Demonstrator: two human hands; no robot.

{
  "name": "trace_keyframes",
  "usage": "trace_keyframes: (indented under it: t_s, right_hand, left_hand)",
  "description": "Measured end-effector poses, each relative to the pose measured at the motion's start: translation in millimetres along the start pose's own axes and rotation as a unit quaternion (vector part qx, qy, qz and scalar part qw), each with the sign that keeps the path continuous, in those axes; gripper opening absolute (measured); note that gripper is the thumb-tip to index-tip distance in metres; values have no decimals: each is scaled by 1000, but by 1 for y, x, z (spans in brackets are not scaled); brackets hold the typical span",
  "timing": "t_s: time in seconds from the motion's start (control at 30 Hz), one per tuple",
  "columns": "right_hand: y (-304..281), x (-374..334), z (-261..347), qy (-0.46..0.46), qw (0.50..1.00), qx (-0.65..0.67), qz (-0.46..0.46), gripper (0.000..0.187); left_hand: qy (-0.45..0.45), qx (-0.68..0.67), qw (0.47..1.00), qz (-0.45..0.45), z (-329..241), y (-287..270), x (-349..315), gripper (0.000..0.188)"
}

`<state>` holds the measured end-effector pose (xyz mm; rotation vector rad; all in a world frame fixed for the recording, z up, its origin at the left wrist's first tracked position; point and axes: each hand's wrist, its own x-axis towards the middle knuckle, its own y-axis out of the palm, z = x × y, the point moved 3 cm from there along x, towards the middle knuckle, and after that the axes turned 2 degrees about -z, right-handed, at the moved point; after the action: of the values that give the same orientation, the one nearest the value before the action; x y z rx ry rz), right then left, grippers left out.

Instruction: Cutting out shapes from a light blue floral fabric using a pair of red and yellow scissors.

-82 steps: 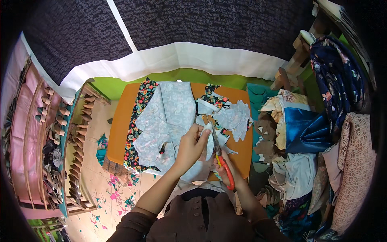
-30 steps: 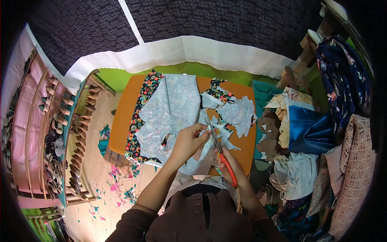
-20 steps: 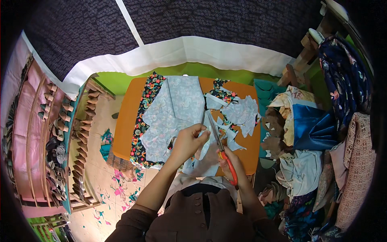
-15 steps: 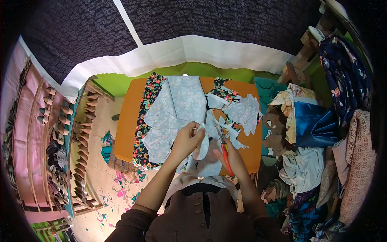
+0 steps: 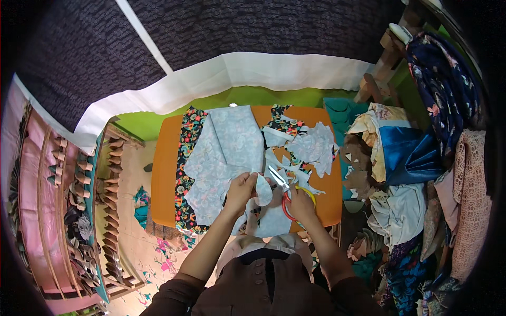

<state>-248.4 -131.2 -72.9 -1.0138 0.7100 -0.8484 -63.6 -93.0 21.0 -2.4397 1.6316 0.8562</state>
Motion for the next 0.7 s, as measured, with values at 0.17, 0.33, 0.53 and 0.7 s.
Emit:
trace_keyframes:
  t_s: [0.17,0.33,0.53,0.7]
  right_hand:
    - [-45,-4,15,-62,983,166,50,47]
    - [-46,-10,7,-13,792,592,149,21]
    - [-11,-11,-28,163,686,693,147,20]
    - [-33,3,-47,265,430,857,103,21]
  left_hand:
    - [-2,37,999,-1,14,24,5,25]
    - [26,68,996,56,32,56,17,29]
    - [-17,231,966,111,65,62,33,27]
    - [-96,11,995,-12,85,75,20,46]
